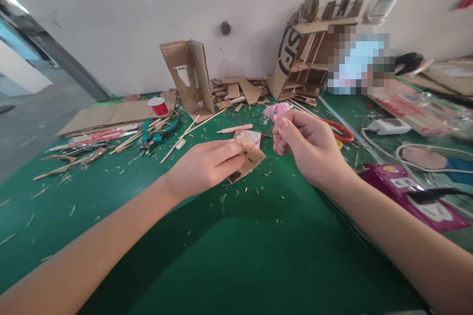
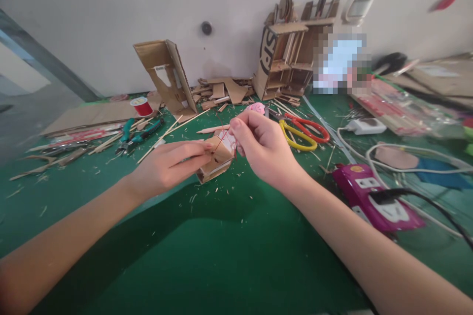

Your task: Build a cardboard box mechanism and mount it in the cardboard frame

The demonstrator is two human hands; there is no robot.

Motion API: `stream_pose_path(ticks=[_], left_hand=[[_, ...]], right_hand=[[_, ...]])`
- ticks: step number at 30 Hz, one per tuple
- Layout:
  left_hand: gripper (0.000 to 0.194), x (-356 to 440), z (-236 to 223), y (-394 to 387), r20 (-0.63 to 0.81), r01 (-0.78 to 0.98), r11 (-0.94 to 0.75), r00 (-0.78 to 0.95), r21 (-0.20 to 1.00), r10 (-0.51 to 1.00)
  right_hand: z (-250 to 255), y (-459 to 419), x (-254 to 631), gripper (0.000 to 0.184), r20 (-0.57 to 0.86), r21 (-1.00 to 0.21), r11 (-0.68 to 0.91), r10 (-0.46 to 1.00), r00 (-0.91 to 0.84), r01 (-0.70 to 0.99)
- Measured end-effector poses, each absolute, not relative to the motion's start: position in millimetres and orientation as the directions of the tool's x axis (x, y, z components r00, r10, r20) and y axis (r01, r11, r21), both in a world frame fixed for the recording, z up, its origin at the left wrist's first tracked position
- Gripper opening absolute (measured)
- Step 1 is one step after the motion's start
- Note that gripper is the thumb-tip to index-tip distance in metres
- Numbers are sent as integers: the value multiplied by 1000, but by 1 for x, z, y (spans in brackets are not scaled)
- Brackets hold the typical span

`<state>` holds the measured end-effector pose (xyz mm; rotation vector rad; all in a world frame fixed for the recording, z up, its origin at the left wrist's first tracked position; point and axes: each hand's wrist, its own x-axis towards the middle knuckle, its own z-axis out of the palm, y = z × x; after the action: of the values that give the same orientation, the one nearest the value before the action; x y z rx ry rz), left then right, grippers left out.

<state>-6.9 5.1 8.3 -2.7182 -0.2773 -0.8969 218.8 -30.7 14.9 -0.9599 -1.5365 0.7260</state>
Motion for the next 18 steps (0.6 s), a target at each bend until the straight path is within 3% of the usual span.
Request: stream_pose_path(ticks=[5,10,18], left_hand=[[22,-6,10,3,589,277,-933,803,-231,92],[24,-3,12,1,584,287,-940,801,-184,131],[17,-4,10,4,595,257,-912,803,-320,18]], right_hand=[[13,-30,217,37,440,-879,443,896,-57,174],[12,-29,215,37,424,-870,427,903,-68,246],[15,-31,218,34,481,-861,477,876,-20,175]])
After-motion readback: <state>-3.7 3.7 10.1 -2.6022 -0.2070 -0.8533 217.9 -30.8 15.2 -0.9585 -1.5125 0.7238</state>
